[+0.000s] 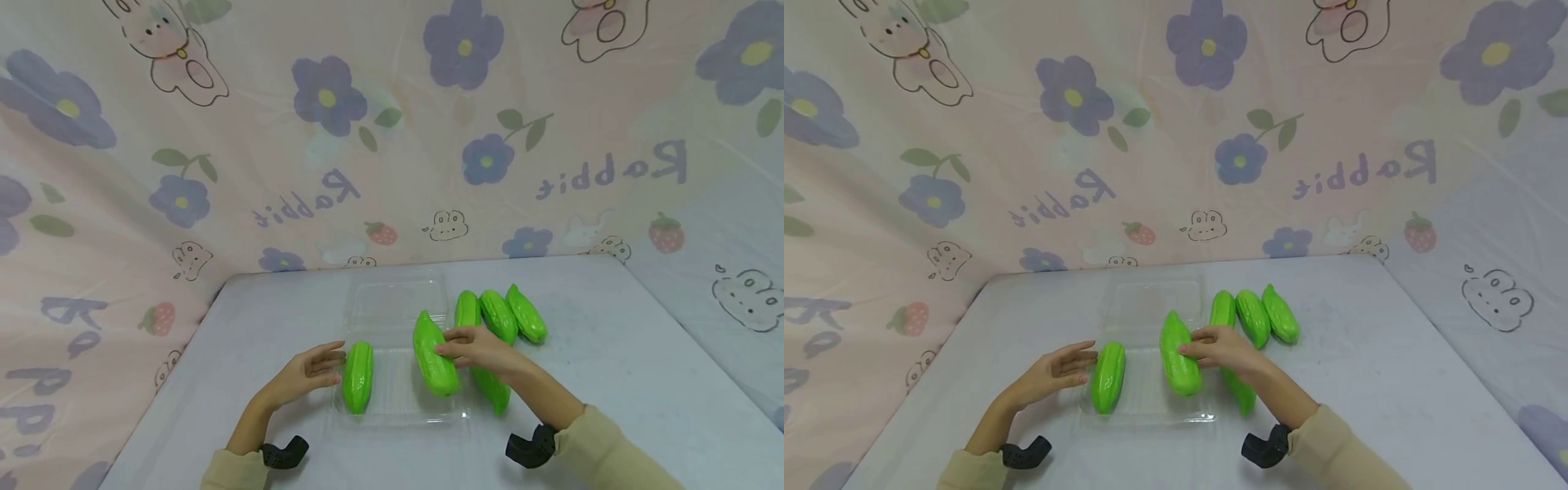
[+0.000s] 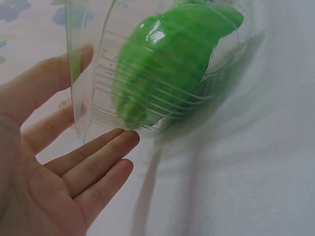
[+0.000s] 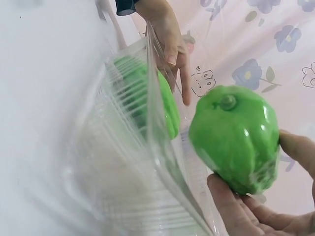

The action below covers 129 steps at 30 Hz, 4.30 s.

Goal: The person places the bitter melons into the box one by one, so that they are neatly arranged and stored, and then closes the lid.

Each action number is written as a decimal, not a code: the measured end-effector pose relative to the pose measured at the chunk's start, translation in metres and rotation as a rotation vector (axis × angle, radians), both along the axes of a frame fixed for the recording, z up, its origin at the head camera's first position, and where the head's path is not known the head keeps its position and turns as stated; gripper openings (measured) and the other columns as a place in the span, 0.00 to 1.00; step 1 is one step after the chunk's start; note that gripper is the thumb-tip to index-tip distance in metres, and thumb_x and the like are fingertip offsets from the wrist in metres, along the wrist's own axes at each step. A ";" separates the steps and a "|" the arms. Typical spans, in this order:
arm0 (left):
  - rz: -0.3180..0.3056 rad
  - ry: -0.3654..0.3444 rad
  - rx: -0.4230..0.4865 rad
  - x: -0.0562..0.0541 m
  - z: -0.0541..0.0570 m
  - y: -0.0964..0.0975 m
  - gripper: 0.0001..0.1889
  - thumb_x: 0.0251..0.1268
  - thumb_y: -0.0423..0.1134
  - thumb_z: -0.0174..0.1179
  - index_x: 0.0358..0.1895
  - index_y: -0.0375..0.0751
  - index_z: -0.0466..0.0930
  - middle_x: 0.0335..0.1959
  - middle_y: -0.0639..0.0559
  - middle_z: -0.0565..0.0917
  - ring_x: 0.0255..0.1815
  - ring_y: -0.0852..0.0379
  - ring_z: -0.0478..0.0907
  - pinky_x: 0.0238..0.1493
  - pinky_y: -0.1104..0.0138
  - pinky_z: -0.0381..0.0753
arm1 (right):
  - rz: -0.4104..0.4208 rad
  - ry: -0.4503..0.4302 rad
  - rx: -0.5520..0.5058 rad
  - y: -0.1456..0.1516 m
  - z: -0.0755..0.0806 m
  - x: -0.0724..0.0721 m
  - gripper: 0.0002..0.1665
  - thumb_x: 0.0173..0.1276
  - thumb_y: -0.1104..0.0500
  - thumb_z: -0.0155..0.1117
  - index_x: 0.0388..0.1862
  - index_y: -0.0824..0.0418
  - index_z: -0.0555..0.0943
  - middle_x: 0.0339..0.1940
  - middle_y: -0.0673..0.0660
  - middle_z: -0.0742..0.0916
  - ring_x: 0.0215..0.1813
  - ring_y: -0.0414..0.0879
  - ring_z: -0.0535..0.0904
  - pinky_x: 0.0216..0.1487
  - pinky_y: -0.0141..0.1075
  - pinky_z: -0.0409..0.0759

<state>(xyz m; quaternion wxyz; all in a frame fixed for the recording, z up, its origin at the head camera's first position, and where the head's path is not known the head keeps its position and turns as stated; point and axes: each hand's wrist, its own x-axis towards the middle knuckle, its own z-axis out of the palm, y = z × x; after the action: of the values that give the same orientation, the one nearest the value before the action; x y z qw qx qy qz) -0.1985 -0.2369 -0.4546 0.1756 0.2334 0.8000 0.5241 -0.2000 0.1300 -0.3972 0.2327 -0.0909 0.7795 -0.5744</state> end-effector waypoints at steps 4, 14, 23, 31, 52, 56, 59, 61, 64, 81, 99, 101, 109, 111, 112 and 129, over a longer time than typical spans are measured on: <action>0.000 -0.006 0.000 0.000 0.000 0.000 0.36 0.68 0.41 0.59 0.74 0.34 0.53 0.70 0.28 0.65 0.70 0.29 0.65 0.67 0.52 0.73 | -0.003 0.005 -0.004 -0.008 -0.004 0.000 0.41 0.65 0.51 0.66 0.66 0.77 0.66 0.60 0.72 0.80 0.54 0.50 0.83 0.55 0.43 0.85; -0.010 -0.005 0.020 0.000 0.000 -0.001 0.36 0.68 0.40 0.59 0.74 0.33 0.53 0.70 0.27 0.65 0.70 0.29 0.64 0.67 0.54 0.74 | 0.015 0.011 -0.025 -0.022 -0.005 0.002 0.41 0.65 0.51 0.66 0.66 0.77 0.66 0.61 0.73 0.78 0.56 0.53 0.83 0.54 0.42 0.85; -0.013 -0.004 0.021 0.000 0.000 -0.001 0.36 0.68 0.40 0.59 0.74 0.32 0.53 0.70 0.27 0.65 0.70 0.29 0.65 0.67 0.53 0.73 | 0.033 -0.009 -0.063 -0.034 -0.008 -0.002 0.41 0.67 0.51 0.65 0.66 0.79 0.64 0.62 0.74 0.77 0.59 0.56 0.81 0.56 0.43 0.84; -0.008 -0.010 0.019 -0.001 -0.001 -0.002 0.36 0.68 0.40 0.59 0.74 0.33 0.53 0.70 0.27 0.65 0.70 0.30 0.65 0.67 0.55 0.74 | 0.015 -0.017 -0.055 -0.050 -0.015 -0.003 0.40 0.64 0.53 0.68 0.64 0.79 0.67 0.58 0.72 0.80 0.51 0.50 0.85 0.52 0.41 0.86; -0.010 -0.007 0.022 -0.001 0.000 -0.001 0.36 0.69 0.40 0.59 0.74 0.32 0.53 0.70 0.27 0.65 0.70 0.30 0.65 0.67 0.53 0.73 | -0.089 -0.065 0.077 -0.074 -0.036 0.000 0.36 0.61 0.54 0.71 0.60 0.76 0.72 0.51 0.66 0.85 0.45 0.50 0.87 0.50 0.42 0.86; -0.009 -0.002 0.020 -0.001 0.000 -0.001 0.36 0.68 0.40 0.59 0.74 0.33 0.53 0.70 0.27 0.65 0.70 0.30 0.65 0.67 0.53 0.73 | -0.102 -0.064 0.101 -0.077 -0.036 0.000 0.35 0.61 0.54 0.71 0.59 0.75 0.73 0.49 0.64 0.85 0.44 0.49 0.87 0.50 0.43 0.86; -0.009 -0.007 0.019 -0.002 0.000 -0.001 0.36 0.68 0.40 0.59 0.74 0.33 0.53 0.70 0.27 0.65 0.70 0.30 0.65 0.67 0.54 0.74 | -0.103 -0.066 0.116 -0.078 -0.037 0.000 0.34 0.60 0.53 0.71 0.58 0.75 0.74 0.47 0.64 0.86 0.42 0.48 0.87 0.49 0.43 0.86; -0.009 -0.011 0.018 -0.002 0.000 -0.001 0.36 0.68 0.40 0.59 0.74 0.33 0.53 0.70 0.27 0.65 0.70 0.30 0.65 0.67 0.54 0.74 | -0.099 -0.069 0.121 -0.079 -0.037 0.000 0.34 0.60 0.53 0.72 0.57 0.74 0.74 0.46 0.63 0.86 0.42 0.47 0.87 0.49 0.43 0.86; -0.011 -0.011 0.017 -0.001 0.000 -0.001 0.36 0.68 0.40 0.59 0.74 0.33 0.53 0.70 0.27 0.65 0.70 0.30 0.65 0.67 0.54 0.73 | -0.090 -0.079 0.115 -0.079 -0.037 0.001 0.33 0.60 0.53 0.71 0.56 0.75 0.74 0.46 0.64 0.86 0.43 0.48 0.86 0.49 0.43 0.86; -0.004 -0.007 0.010 -0.002 0.000 -0.001 0.36 0.68 0.40 0.59 0.74 0.33 0.53 0.70 0.27 0.65 0.70 0.30 0.65 0.67 0.52 0.73 | -0.080 -0.118 0.071 -0.086 -0.036 0.002 0.33 0.64 0.58 0.67 0.58 0.80 0.71 0.47 0.68 0.86 0.38 0.48 0.87 0.41 0.42 0.88; -0.006 -0.001 0.008 -0.002 0.001 -0.001 0.36 0.68 0.40 0.59 0.74 0.33 0.53 0.70 0.28 0.66 0.69 0.30 0.66 0.67 0.52 0.73 | -0.077 -0.110 0.077 -0.077 -0.036 0.003 0.34 0.63 0.56 0.68 0.58 0.80 0.71 0.45 0.67 0.85 0.37 0.50 0.88 0.41 0.42 0.88; -0.009 -0.003 0.012 -0.002 0.001 -0.001 0.36 0.68 0.40 0.59 0.74 0.33 0.53 0.70 0.27 0.66 0.69 0.30 0.66 0.67 0.53 0.74 | -0.079 -0.100 0.085 -0.076 -0.036 0.003 0.33 0.63 0.56 0.68 0.57 0.80 0.71 0.44 0.67 0.85 0.35 0.50 0.88 0.40 0.42 0.88; -0.009 -0.006 0.006 -0.001 0.002 -0.001 0.36 0.69 0.40 0.58 0.74 0.32 0.53 0.70 0.27 0.66 0.70 0.29 0.65 0.67 0.52 0.72 | -0.066 -0.075 0.128 -0.078 -0.038 0.004 0.31 0.61 0.57 0.69 0.56 0.77 0.73 0.40 0.64 0.85 0.32 0.47 0.87 0.37 0.39 0.88; -0.012 -0.005 0.008 -0.001 0.002 -0.001 0.36 0.69 0.40 0.58 0.74 0.32 0.53 0.70 0.27 0.66 0.70 0.29 0.65 0.67 0.51 0.72 | -0.070 -0.078 0.115 -0.080 -0.039 0.004 0.31 0.61 0.58 0.69 0.56 0.77 0.73 0.40 0.65 0.85 0.31 0.47 0.87 0.37 0.39 0.88; -0.013 -0.004 0.009 -0.001 0.003 -0.001 0.36 0.69 0.40 0.58 0.74 0.32 0.53 0.70 0.27 0.66 0.70 0.29 0.65 0.67 0.51 0.72 | -0.074 -0.081 0.103 -0.081 -0.039 0.004 0.30 0.61 0.59 0.69 0.56 0.78 0.72 0.40 0.65 0.85 0.31 0.47 0.87 0.37 0.39 0.88; -0.007 -0.007 0.013 0.000 0.003 0.000 0.36 0.68 0.40 0.59 0.74 0.32 0.53 0.70 0.27 0.66 0.69 0.29 0.65 0.66 0.54 0.74 | -0.061 -0.035 0.079 -0.070 -0.029 0.012 0.31 0.62 0.60 0.69 0.56 0.79 0.71 0.40 0.67 0.86 0.36 0.50 0.87 0.38 0.42 0.88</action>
<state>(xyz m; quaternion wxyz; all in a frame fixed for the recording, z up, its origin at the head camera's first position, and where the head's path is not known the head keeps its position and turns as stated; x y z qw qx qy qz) -0.1981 -0.2369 -0.4521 0.1790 0.2355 0.7952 0.5294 -0.1883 0.0598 -0.4259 0.2321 -0.0478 0.7999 -0.5514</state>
